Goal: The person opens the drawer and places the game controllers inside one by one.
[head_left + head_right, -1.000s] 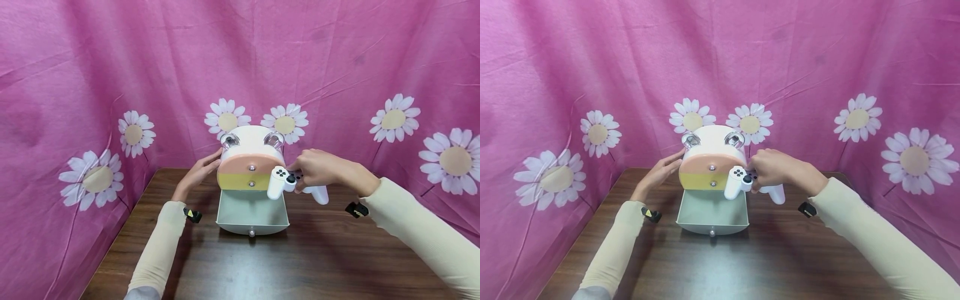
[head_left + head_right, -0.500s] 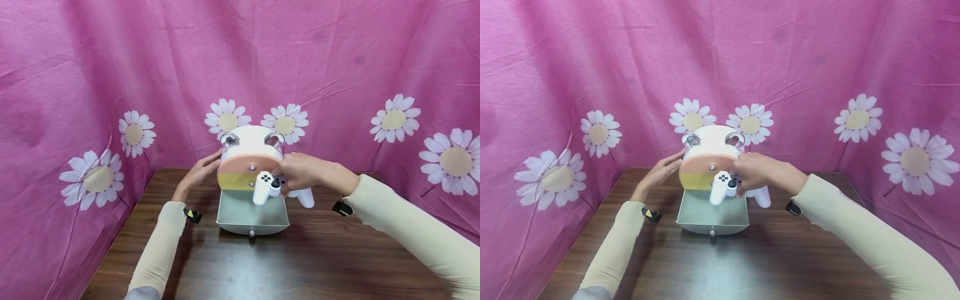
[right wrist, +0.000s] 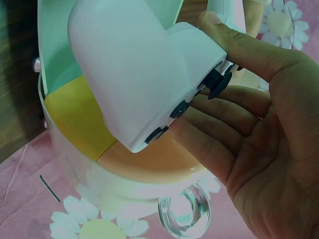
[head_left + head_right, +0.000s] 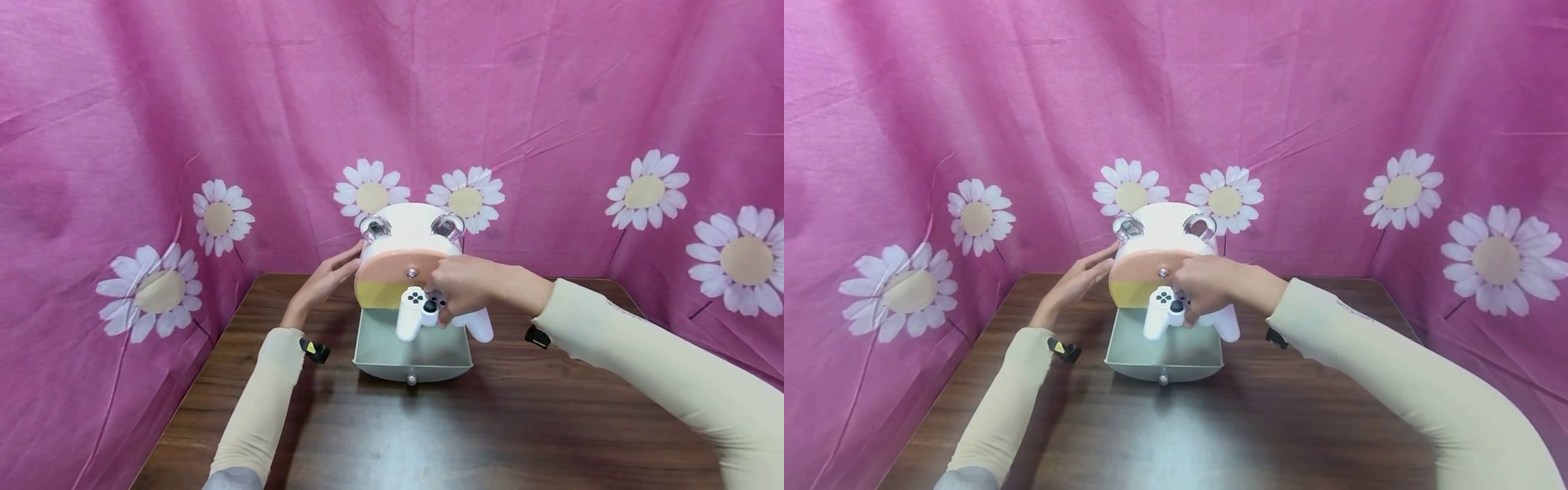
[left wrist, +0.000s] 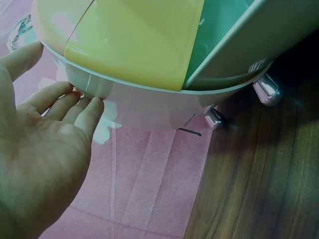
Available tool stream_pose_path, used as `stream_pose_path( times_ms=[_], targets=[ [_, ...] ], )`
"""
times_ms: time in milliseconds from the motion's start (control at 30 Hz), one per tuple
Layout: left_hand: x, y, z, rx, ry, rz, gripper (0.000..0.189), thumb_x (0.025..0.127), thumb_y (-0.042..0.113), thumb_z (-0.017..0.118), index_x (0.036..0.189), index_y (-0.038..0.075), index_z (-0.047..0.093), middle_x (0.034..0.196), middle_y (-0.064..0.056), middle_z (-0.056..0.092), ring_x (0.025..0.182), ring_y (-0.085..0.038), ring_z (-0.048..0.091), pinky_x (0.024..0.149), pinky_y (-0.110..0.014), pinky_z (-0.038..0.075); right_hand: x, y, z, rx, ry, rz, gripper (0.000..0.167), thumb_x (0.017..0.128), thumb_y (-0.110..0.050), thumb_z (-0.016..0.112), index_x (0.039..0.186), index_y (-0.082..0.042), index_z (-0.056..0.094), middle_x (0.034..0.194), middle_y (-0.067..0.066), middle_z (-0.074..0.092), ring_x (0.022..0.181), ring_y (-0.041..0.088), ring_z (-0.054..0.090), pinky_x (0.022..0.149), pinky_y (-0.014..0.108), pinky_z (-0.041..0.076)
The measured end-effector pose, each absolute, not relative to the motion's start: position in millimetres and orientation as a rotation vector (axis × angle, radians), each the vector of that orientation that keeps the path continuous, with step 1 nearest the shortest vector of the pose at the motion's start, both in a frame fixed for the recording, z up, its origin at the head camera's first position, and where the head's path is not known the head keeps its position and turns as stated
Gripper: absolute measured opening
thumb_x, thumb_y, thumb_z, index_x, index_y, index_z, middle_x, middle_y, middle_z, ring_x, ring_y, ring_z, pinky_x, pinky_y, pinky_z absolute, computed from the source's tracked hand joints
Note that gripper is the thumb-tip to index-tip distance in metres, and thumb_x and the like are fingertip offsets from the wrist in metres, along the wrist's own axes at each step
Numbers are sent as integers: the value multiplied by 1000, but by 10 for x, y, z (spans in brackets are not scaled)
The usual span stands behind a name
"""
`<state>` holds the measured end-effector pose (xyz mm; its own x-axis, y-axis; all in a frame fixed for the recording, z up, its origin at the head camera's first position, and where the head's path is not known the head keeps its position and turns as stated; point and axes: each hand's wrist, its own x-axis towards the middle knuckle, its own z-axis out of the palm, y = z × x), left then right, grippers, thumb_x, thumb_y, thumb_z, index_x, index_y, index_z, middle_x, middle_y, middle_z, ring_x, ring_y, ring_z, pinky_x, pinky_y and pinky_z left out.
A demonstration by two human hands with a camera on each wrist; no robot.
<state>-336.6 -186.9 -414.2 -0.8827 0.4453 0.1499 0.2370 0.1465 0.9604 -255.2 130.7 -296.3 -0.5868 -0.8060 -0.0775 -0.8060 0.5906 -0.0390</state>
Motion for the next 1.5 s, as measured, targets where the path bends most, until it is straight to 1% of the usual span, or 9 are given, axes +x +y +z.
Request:
stream_pose_path(
  times_ms=[67, 233, 567, 700, 867, 1067, 1267, 1400, 1500],
  targets=[
    [-3367, -1871, -4139, 672, 2244, 1828, 59, 112, 33, 57, 167, 21, 38, 176, 5, 31, 163, -22, 26, 133, -48, 29, -2574, 1268, -2982, -1404, 2711, 24, 30, 73, -35, 97, 82, -16, 75, 67, -11, 64, 64, 8, 52, 64, 30, 49],
    [-3362, -1866, -4135, 667, 2251, 1822, 59, 112, 33, 57, 167, 22, 38, 176, 5, 31, 163, -21, 25, 133, -48, 29, -2618, 1190, -3038, -1458, 2694, 78, 31, 74, -39, 96, 81, -18, 75, 68, -11, 65, 64, 7, 54, 65, 30, 49],
    [-3374, -1869, -4136, 650, 2261, 1817, 59, 111, 38, 58, 166, 26, 39, 175, 11, 32, 163, -17, 25, 133, -47, 29, -2691, 1013, -3209, -1419, 2702, 149, 33, 73, -42, 96, 86, -18, 77, 78, -5, 66, 69, 15, 58, 70, 35, 56],
    [-3375, -1869, -4131, 652, 2249, 1825, 60, 111, 38, 58, 166, 26, 39, 175, 10, 32, 163, -17, 25, 133, -48, 28, -2721, 945, -3299, -1417, 2686, 144, 33, 74, -43, 96, 86, -18, 78, 76, -7, 66, 71, 14, 56, 70, 35, 54],
    [-3363, -1864, -4126, 653, 2242, 1833, 60, 111, 37, 59, 166, 25, 39, 175, 9, 33, 163, -18, 26, 133, -48, 29, -2752, 872, -3397, -1440, 2675, 173, 32, 74, -43, 95, 80, -20, 75, 71, -8, 64, 70, 13, 54, 70, 35, 53],
    [-3363, -1860, -4123, 654, 2247, 1831, 60, 111, 37, 58, 166, 25, 39, 175, 9, 33, 163, -18, 26, 133, -47, 30, -2772, 807, -3508, -1410, 2658, 190, 31, 75, -42, 95, 79, -19, 75, 70, -9, 63, 68, 11, 52, 72, 35, 54],
    [-3368, -1858, -4126, 657, 2252, 1837, 60, 111, 36, 58, 166, 23, 39, 175, 7, 33, 163, -20, 27, 132, -46, 30, -2756, 771, -3651, -1360, 2660, 172, 28, 76, -40, 95, 86, -19, 81, 74, -9, 67, 68, 10, 54, 66, 32, 54],
    [-3359, -1856, -4128, 668, 2246, 1845, 59, 112, 34, 57, 167, 20, 38, 175, 4, 32, 163, -22, 26, 132, -47, 30, -2754, 762, -3758, -1332, 2664, 159, 28, 77, -39, 95, 91, -18, 83, 78, -8, 72, 69, 11, 57, 68, 31, 56],
    [-3353, -1855, -4133, 666, 2252, 1842, 59, 112, 33, 57, 166, 20, 38, 175, 4, 32, 163, -23, 27, 132, -47, 30, -2759, 762, -3840, -1326, 2667, 150, 28, 77, -37, 96, 91, -17, 84, 80, -7, 73, 71, 12, 60, 69, 31, 57]
  ],
)
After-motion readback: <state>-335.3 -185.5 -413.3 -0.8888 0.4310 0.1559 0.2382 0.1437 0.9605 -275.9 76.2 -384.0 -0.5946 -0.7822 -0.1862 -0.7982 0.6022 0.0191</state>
